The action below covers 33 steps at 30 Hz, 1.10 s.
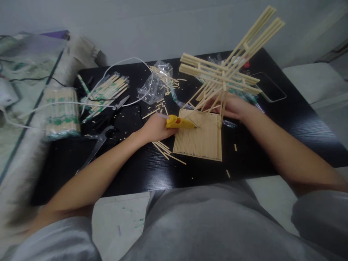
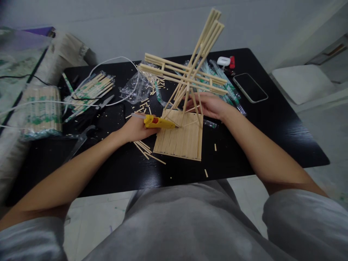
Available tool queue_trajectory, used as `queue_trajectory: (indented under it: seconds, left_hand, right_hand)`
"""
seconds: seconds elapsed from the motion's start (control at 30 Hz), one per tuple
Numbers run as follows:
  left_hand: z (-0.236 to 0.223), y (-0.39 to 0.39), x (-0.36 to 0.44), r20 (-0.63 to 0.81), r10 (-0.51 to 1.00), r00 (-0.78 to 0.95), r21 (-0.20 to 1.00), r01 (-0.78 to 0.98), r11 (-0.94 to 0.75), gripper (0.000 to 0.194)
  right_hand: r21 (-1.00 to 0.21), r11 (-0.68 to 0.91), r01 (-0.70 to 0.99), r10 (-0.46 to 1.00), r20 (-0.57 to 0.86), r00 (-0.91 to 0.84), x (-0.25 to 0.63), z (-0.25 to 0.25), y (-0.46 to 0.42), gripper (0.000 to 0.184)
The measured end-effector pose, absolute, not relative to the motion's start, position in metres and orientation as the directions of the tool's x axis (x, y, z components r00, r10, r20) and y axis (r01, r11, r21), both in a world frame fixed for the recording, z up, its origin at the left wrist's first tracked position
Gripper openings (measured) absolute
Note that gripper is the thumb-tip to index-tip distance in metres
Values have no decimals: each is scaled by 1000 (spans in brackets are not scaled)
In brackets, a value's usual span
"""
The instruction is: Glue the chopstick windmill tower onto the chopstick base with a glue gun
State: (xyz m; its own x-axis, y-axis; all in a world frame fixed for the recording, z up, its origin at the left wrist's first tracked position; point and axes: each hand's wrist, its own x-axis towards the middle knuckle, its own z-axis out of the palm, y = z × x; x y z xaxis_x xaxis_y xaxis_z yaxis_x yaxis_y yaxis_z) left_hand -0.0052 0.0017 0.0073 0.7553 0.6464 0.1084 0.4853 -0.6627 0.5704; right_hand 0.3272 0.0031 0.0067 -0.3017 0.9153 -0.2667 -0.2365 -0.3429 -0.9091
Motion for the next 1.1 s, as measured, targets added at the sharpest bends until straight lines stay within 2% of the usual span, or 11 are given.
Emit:
queue_trajectory:
  seconds: [0.47, 0.63, 1.1]
  left_hand:
    - [8, 2, -5, 116, 641, 759, 574, 475, -667, 10]
    - [10, 1, -4, 117, 642, 757, 586, 470, -660, 10]
    - [7, 1, -4, 136, 648, 749, 588, 466, -662, 8]
  right_hand:
    - [-906, -349, -240, 925, -292, -243, 325, 9, 2, 29]
    - [-903, -349, -251, 927, -293, -237, 323, 10, 1, 26]
    - [-909, -345, -234, 929, -296, -220, 324, 9, 1, 32]
